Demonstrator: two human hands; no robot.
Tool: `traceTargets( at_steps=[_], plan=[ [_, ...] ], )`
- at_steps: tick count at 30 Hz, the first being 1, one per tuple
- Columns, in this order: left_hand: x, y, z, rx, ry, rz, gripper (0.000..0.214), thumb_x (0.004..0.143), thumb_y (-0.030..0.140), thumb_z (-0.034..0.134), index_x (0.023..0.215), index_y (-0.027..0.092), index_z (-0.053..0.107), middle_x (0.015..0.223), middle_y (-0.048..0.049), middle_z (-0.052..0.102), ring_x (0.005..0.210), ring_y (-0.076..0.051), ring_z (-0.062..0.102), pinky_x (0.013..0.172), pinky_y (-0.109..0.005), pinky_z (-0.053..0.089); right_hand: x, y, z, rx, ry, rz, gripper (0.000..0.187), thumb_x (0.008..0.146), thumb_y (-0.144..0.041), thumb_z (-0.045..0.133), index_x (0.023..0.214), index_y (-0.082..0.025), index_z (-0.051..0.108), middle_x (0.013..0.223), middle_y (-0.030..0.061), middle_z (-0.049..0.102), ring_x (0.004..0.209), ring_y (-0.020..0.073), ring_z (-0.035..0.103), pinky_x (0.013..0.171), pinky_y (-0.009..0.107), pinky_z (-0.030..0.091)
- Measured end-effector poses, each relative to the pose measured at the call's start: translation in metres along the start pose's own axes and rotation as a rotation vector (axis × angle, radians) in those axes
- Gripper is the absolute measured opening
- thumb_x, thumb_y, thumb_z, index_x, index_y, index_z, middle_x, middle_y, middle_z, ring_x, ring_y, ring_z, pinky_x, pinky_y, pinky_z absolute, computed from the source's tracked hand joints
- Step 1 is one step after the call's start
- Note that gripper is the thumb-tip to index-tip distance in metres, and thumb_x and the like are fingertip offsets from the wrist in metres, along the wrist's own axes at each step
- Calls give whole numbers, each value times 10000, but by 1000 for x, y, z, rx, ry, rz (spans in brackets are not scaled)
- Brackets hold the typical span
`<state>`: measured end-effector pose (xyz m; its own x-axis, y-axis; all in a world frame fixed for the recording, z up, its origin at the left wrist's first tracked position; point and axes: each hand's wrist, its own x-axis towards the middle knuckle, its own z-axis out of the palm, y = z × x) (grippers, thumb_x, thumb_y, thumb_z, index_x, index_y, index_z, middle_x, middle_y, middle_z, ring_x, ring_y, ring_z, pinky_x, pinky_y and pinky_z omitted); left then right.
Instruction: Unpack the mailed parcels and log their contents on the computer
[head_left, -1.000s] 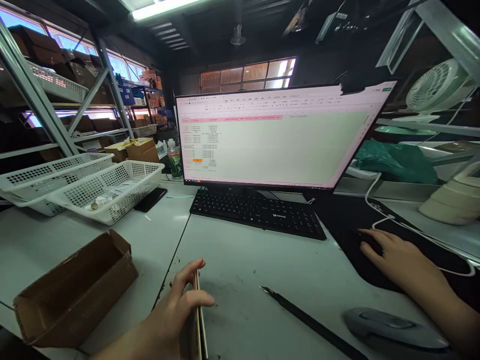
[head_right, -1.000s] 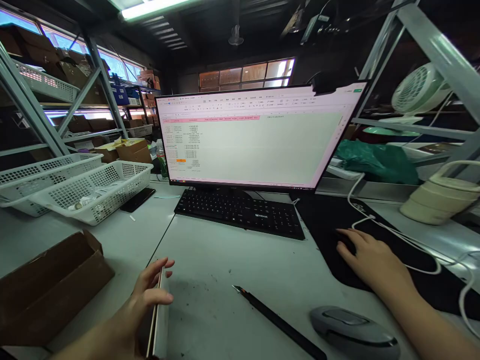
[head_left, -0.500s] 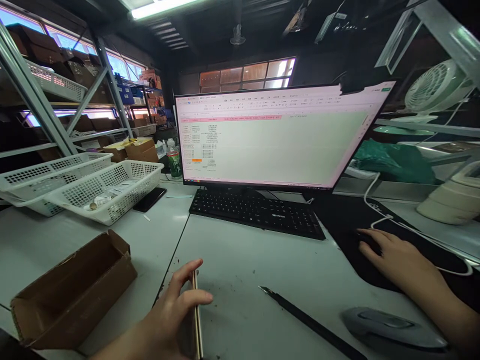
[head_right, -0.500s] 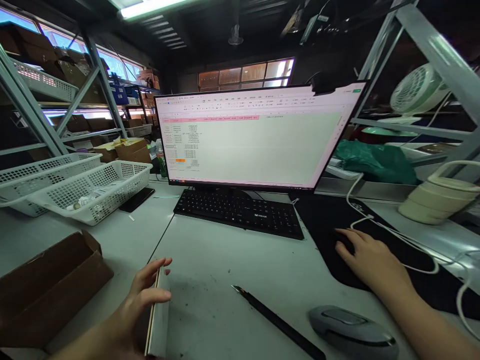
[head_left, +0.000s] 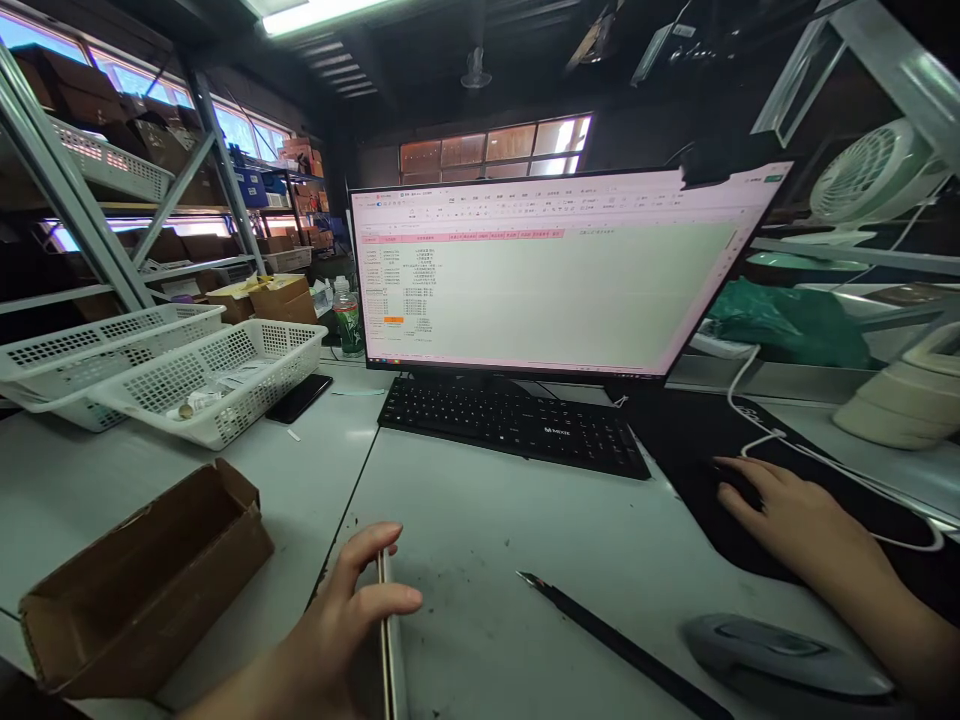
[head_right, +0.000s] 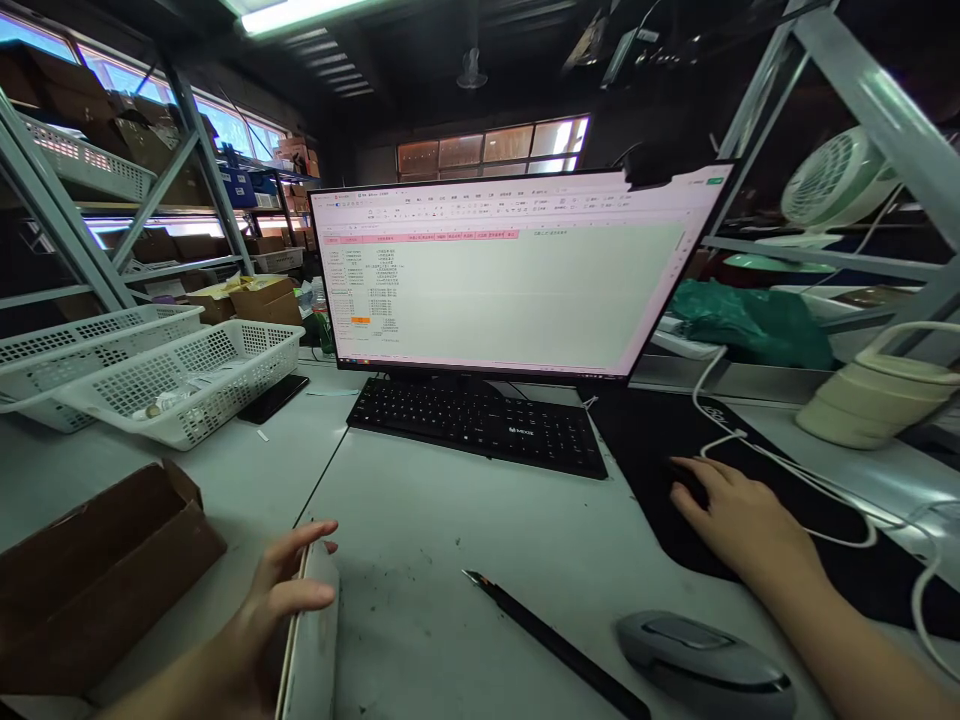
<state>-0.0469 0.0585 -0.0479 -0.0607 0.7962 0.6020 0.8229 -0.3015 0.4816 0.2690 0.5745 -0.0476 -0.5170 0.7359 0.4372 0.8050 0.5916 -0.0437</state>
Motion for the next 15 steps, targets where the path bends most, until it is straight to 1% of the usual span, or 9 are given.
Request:
traceTargets(
  at_steps=[4, 8, 10, 15],
  plan=[
    [2, 7, -3, -9, -68, -129, 1087, 451, 607, 955, 1376, 354, 443, 1595, -174, 219, 1456, -478, 325, 1071, -587, 464, 0, 0, 0, 21, -1, -12, 611, 878, -536, 318, 1249, -179, 648, 1266, 158, 661, 1062, 350, 642, 978, 495, 510],
    [2, 1, 0, -21, -90, -100, 1065, 500, 583, 944, 1404, 392, 413, 1617, -153, 175, 1433, -473, 367, 1012, -580, 510, 1, 4, 4, 33, -8, -2, 591, 868, -545, 334, 1246, -209, 640, 1280, 146, 654, 1099, 354, 638, 958, 511, 519],
    [3, -1, 1, -13, -95, -110, 1058, 516, 565, 943, 1412, 410, 403, 1626, -139, 160, 1425, -466, 386, 1002, -566, 520, 1, 6, 6, 38, -4, -3, 584, 870, -546, 333, 1249, -218, 633, 1280, 143, 653, 1110, 353, 637, 947, 517, 524],
    [4, 0, 1, -1, -103, -95, 1110, 472, 598, 951, 1406, 392, 387, 1627, -162, 145, 1463, -485, 319, 1005, -556, 518, 1, 6, 5, 21, -34, 6, 617, 874, -561, 323, 1263, -203, 639, 1310, 147, 642, 1125, 358, 627, 945, 499, 523]
  ],
)
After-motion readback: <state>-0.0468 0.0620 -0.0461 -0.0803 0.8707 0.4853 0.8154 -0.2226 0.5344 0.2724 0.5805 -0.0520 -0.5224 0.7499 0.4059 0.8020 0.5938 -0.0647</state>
